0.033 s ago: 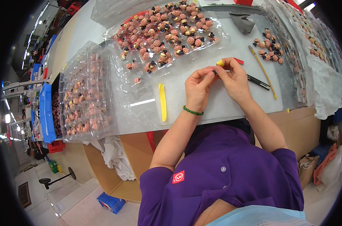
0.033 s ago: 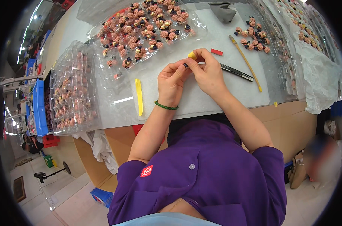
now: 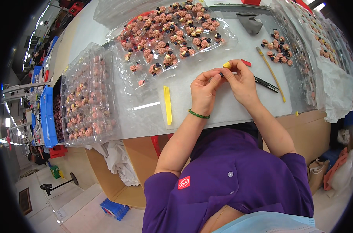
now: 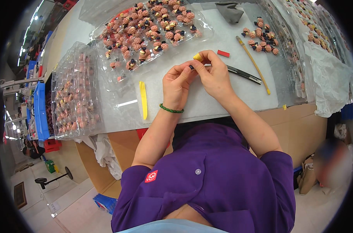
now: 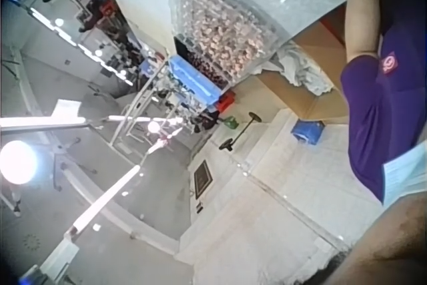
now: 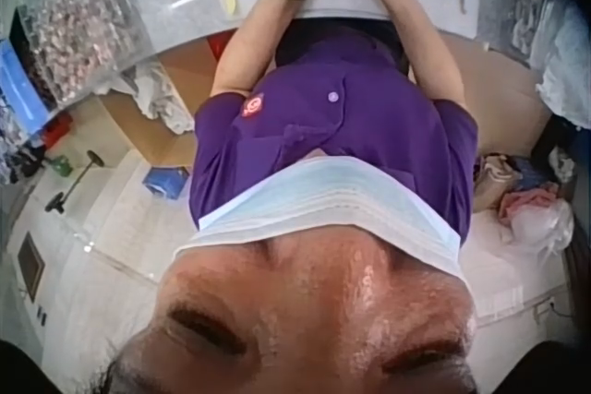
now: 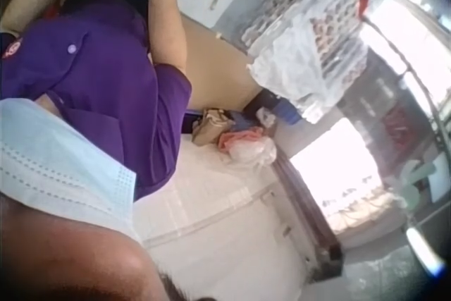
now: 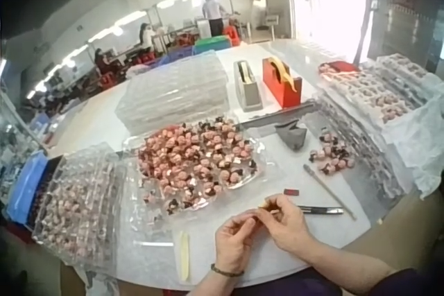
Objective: Assembling small plastic toy components at a factory workbench.
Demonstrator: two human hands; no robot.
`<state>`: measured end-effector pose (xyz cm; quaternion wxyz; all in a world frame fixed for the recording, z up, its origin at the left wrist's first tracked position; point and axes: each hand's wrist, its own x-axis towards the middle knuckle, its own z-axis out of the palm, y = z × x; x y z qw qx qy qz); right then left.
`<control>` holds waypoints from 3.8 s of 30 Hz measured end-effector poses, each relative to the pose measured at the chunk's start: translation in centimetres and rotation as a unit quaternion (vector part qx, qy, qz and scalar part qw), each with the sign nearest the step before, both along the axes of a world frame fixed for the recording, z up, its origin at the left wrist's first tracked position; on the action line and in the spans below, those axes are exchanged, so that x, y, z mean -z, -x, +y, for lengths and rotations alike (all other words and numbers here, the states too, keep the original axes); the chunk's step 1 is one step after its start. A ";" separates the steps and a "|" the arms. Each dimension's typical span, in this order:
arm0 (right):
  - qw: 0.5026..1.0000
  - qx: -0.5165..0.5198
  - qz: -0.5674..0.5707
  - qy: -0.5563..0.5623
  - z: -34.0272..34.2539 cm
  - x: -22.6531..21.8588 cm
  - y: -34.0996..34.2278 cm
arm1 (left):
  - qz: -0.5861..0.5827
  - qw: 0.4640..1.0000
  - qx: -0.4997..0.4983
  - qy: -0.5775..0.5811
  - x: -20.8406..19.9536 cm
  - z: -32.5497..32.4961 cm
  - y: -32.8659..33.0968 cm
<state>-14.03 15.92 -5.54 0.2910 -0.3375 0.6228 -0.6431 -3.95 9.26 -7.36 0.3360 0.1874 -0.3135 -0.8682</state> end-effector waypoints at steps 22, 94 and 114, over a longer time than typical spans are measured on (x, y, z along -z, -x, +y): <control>0.996 0.072 0.039 0.039 2.6 -0.3 0.4 | 0.027 0.998 0.024 -0.060 -0.9 -0.5 -0.1; 0.752 -0.403 0.501 0.145 -9.8 -2.9 -7.7 | -0.394 0.795 -0.186 0.422 0.7 -5.2 -12.5; 0.978 -0.179 -0.076 0.069 -5.2 -3.2 -4.1 | -0.417 0.797 -0.136 0.415 -0.6 -6.1 -12.4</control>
